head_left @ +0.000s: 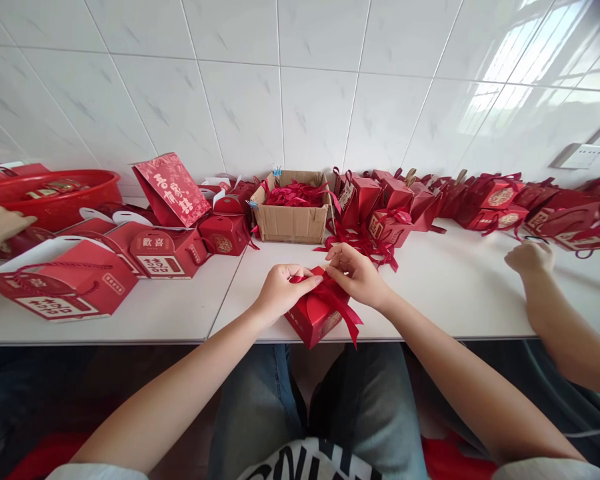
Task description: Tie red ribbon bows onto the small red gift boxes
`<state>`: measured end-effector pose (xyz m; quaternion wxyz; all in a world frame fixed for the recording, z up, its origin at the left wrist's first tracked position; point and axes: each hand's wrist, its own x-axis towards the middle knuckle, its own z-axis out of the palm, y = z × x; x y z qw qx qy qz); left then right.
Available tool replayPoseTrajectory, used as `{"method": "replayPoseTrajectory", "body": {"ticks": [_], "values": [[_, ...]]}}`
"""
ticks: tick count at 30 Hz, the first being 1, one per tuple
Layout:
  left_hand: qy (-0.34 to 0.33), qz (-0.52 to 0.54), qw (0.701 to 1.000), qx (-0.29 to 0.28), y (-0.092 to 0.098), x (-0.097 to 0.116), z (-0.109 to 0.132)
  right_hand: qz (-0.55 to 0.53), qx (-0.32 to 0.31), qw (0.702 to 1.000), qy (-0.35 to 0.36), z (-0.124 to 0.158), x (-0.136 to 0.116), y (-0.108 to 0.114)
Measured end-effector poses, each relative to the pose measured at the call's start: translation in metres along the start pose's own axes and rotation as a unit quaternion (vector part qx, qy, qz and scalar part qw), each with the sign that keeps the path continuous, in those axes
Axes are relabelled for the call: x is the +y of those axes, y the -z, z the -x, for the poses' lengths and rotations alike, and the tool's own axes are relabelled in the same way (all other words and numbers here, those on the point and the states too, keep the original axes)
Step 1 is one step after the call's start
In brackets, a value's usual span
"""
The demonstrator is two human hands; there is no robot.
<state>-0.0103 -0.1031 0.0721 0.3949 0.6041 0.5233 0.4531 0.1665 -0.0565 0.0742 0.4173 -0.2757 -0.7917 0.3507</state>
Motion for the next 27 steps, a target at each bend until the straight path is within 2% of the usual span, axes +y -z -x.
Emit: {"method": "replayPoseTrajectory", "body": {"ticks": [3,7,11,15,17,20,27], "values": [[-0.023,-0.051,0.998,-0.002,0.0,0.0,0.001,-0.009,0.019,1.0,-0.004,0.001,0.003,-0.002],[-0.063,-0.119,0.991,0.024,-0.001,-0.001,0.004,-0.029,0.035,0.999,-0.017,0.0,0.011,-0.005],[-0.033,-0.063,0.997,0.023,0.0,0.001,0.004,-0.027,0.044,0.999,-0.001,0.001,0.013,-0.005],[0.048,0.077,0.996,-0.004,0.002,0.006,0.004,0.041,0.013,0.998,0.053,0.004,0.007,0.002],[0.067,0.116,0.991,-0.008,0.003,0.009,0.003,0.078,-0.008,0.992,0.097,0.007,0.005,0.005],[0.075,0.113,0.991,-0.017,0.005,0.012,0.003,0.114,-0.041,0.982,0.145,0.01,0.006,0.007],[0.049,0.034,0.998,-0.025,0.01,0.002,0.001,0.165,-0.115,0.961,0.187,0.013,0.013,0.006]]}}
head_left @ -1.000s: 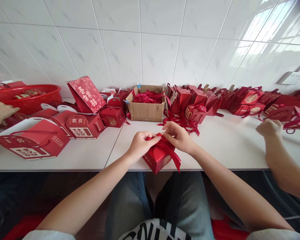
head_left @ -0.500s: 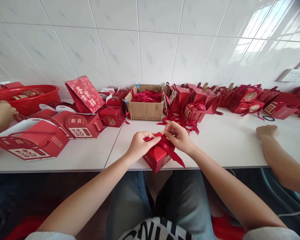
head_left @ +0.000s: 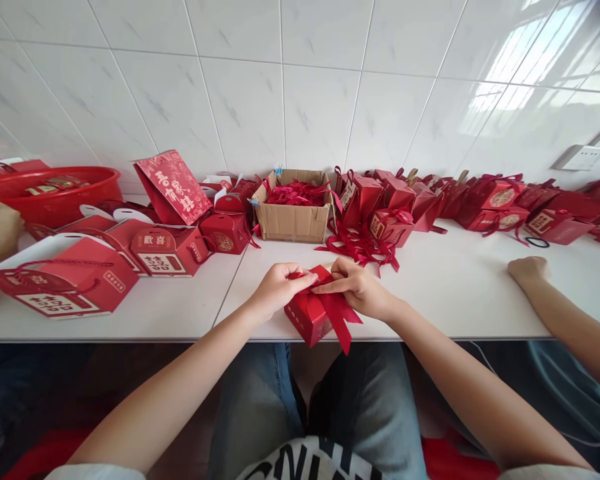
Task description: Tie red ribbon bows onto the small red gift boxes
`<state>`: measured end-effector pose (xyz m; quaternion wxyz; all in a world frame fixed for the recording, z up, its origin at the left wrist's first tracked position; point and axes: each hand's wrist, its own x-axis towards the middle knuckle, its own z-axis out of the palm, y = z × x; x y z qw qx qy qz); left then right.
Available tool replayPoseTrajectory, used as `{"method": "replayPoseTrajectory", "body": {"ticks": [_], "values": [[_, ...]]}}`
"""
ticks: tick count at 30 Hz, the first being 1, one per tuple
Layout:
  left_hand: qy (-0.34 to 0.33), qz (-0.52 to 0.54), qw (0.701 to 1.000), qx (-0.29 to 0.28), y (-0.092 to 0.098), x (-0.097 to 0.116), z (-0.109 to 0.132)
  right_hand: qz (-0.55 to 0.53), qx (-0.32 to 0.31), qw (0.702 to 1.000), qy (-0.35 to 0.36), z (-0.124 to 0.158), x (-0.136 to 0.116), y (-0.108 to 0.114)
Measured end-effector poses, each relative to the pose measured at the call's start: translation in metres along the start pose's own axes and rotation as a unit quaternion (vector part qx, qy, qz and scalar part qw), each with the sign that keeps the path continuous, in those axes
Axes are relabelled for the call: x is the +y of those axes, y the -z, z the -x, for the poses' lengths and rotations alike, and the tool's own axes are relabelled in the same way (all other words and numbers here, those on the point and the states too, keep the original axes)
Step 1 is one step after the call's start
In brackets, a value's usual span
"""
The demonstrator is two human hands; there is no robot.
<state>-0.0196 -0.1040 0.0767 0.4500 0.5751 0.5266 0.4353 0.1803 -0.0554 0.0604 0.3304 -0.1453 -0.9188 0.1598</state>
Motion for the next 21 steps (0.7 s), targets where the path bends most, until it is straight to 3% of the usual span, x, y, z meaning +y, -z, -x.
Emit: {"method": "replayPoseTrajectory", "body": {"ticks": [7,13,18,21], "values": [[-0.054,-0.086,0.994,0.025,-0.002,-0.009,-0.003,0.004,-0.051,0.999,0.014,-0.002,-0.003,0.005],[-0.057,-0.099,0.992,0.051,-0.005,-0.009,-0.002,-0.036,-0.044,0.998,0.007,0.001,-0.002,0.006],[-0.056,-0.094,0.993,0.035,-0.008,-0.007,0.001,-0.142,0.02,0.989,-0.036,0.004,-0.002,0.001],[-0.092,-0.133,0.986,0.037,-0.01,-0.007,0.001,-0.255,0.101,0.953,-0.129,0.003,-0.003,-0.004]]}}
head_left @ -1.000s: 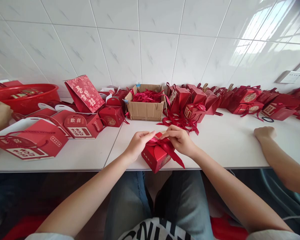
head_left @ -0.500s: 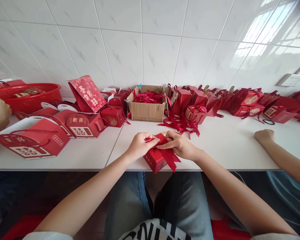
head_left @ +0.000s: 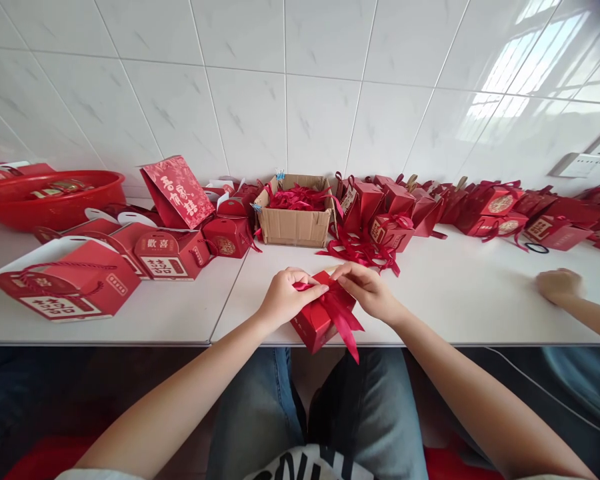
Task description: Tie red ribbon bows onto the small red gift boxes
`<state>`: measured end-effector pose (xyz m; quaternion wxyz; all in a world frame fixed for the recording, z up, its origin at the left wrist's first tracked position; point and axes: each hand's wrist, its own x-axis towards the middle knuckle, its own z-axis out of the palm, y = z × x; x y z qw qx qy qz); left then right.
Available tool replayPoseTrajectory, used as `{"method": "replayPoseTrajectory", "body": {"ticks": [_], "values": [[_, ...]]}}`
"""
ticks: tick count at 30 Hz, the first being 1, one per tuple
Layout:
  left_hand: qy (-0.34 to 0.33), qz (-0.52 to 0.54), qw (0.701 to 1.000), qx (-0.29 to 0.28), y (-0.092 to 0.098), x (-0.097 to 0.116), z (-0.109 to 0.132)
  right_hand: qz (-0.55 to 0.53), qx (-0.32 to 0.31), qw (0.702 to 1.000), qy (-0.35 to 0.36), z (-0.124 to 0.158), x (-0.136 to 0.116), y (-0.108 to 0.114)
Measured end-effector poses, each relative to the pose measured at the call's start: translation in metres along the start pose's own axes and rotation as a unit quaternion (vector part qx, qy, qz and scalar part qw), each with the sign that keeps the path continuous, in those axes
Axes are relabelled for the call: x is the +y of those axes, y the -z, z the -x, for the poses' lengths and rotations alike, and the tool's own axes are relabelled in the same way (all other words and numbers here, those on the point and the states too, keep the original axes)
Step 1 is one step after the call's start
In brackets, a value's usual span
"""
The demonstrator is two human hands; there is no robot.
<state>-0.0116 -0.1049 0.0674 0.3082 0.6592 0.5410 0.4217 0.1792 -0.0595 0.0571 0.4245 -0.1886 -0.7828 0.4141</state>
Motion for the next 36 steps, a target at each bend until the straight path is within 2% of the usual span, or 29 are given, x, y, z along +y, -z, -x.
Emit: {"method": "replayPoseTrajectory", "body": {"ticks": [2,5,15,20,22,25,27,29,31,34,36], "values": [[-0.015,-0.022,1.0,0.015,-0.001,-0.001,-0.001,-0.066,0.053,0.995,-0.047,-0.001,0.001,-0.004],[-0.025,-0.025,0.999,0.026,-0.002,-0.003,-0.001,-0.113,0.091,0.987,-0.069,-0.004,0.004,-0.008],[-0.024,-0.014,0.999,0.017,0.0,-0.004,0.001,-0.099,0.091,0.989,-0.066,-0.006,0.012,-0.006],[-0.024,-0.005,0.999,0.022,-0.001,-0.003,0.001,-0.032,0.106,0.992,-0.055,-0.005,0.015,-0.007],[-0.012,0.021,1.0,0.014,0.0,-0.001,0.001,-0.024,0.102,0.993,-0.053,-0.005,0.014,-0.008],[0.024,0.118,0.992,-0.031,0.002,0.002,0.001,-0.053,0.08,0.993,-0.064,-0.005,0.01,-0.006],[0.045,0.179,0.981,-0.054,0.005,0.003,0.002,-0.055,0.086,0.991,-0.08,-0.004,0.006,-0.003],[0.042,0.206,0.976,-0.052,0.008,0.003,0.003,-0.04,0.107,0.989,-0.094,-0.002,0.002,0.002],[0.017,0.206,0.978,-0.027,0.012,-0.001,0.005,-0.033,0.115,0.988,-0.101,0.001,0.001,0.01],[-0.015,0.199,0.979,0.034,0.014,-0.009,0.011,-0.055,0.072,0.99,-0.106,0.01,0.006,0.023],[-0.012,0.225,0.972,0.064,0.012,-0.016,0.018,-0.08,-0.02,0.99,-0.11,0.016,0.013,0.029]]}}
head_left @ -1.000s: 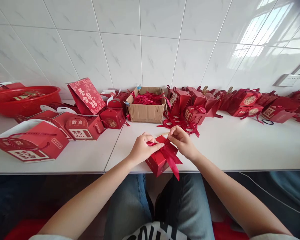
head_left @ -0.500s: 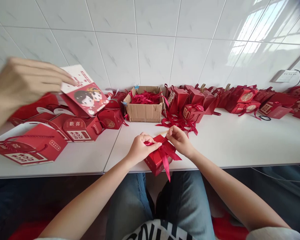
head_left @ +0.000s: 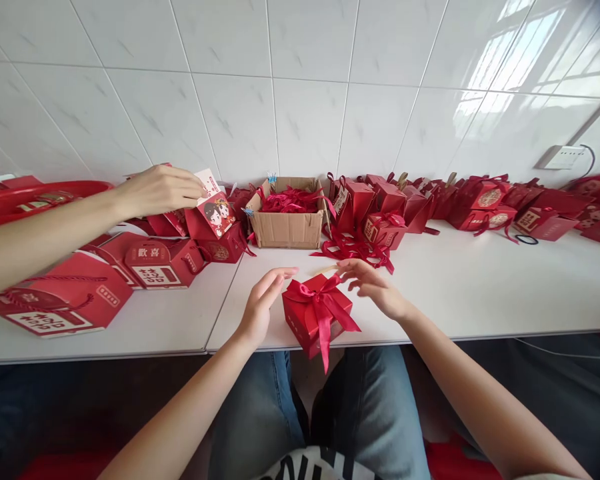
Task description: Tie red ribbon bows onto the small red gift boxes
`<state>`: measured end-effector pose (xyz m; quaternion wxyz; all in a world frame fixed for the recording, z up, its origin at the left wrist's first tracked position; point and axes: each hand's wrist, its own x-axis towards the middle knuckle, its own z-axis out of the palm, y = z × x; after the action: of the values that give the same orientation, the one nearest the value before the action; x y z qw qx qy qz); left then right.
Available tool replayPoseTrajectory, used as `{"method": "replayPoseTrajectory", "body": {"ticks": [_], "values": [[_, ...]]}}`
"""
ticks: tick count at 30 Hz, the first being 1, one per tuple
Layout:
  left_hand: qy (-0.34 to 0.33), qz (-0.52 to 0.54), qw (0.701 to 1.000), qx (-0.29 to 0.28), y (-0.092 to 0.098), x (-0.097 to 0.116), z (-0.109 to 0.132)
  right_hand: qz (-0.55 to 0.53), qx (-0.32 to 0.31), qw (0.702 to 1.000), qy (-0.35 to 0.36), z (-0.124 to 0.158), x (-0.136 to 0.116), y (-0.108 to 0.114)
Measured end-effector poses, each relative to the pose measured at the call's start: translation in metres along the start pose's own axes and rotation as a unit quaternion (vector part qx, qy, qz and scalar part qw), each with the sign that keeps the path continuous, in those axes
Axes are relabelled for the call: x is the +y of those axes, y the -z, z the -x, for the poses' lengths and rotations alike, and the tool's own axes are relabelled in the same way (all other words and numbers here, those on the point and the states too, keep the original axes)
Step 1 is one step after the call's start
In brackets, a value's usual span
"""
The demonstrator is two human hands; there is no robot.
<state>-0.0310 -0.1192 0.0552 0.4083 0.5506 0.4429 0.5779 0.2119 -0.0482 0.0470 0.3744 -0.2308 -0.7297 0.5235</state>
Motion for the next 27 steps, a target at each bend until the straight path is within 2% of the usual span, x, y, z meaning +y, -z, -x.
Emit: {"method": "replayPoseTrajectory", "body": {"ticks": [2,4,5,7,10,12,14,16,18,20,23,27], "values": [[0.02,0.046,0.998,0.023,0.0,-0.007,0.008,-0.002,-0.119,0.993,-0.011,0.004,0.008,0.003],[0.048,0.089,0.994,0.032,-0.002,-0.014,0.016,0.013,-0.211,0.977,-0.033,0.007,0.016,0.001],[0.06,0.107,0.992,0.028,-0.004,-0.017,0.02,0.021,-0.234,0.971,-0.05,0.008,0.019,-0.001],[0.074,0.134,0.988,0.004,-0.007,-0.02,0.025,0.034,-0.233,0.969,-0.078,0.009,0.022,-0.008],[0.079,0.142,0.986,-0.034,-0.01,-0.019,0.026,0.055,-0.166,0.983,-0.057,0.012,0.019,-0.018],[0.08,0.099,0.991,-0.046,-0.007,-0.017,0.024,0.081,-0.121,0.989,-0.028,0.017,0.014,-0.021],[0.085,-0.001,0.995,-0.053,0.0,-0.017,0.022,0.094,-0.086,0.992,-0.022,0.029,0.01,-0.018],[0.071,-0.147,0.985,-0.049,0.01,-0.023,0.021,0.088,-0.045,0.994,-0.045,0.047,0.008,-0.007],[0.016,-0.296,0.955,-0.028,0.022,-0.033,0.021,0.072,0.008,0.993,-0.088,0.071,0.01,0.011],[-0.048,-0.394,0.918,-0.008,0.031,-0.044,0.021,0.067,0.065,0.985,-0.142,0.095,0.015,0.035],[-0.073,-0.445,0.892,-0.012,0.036,-0.053,0.021,0.104,0.177,0.961,-0.183,0.123,0.023,0.075],[-0.07,-0.48,0.874,-0.026,0.033,-0.053,0.021,0.191,0.36,0.89,-0.203,0.128,0.032,0.119]]}}
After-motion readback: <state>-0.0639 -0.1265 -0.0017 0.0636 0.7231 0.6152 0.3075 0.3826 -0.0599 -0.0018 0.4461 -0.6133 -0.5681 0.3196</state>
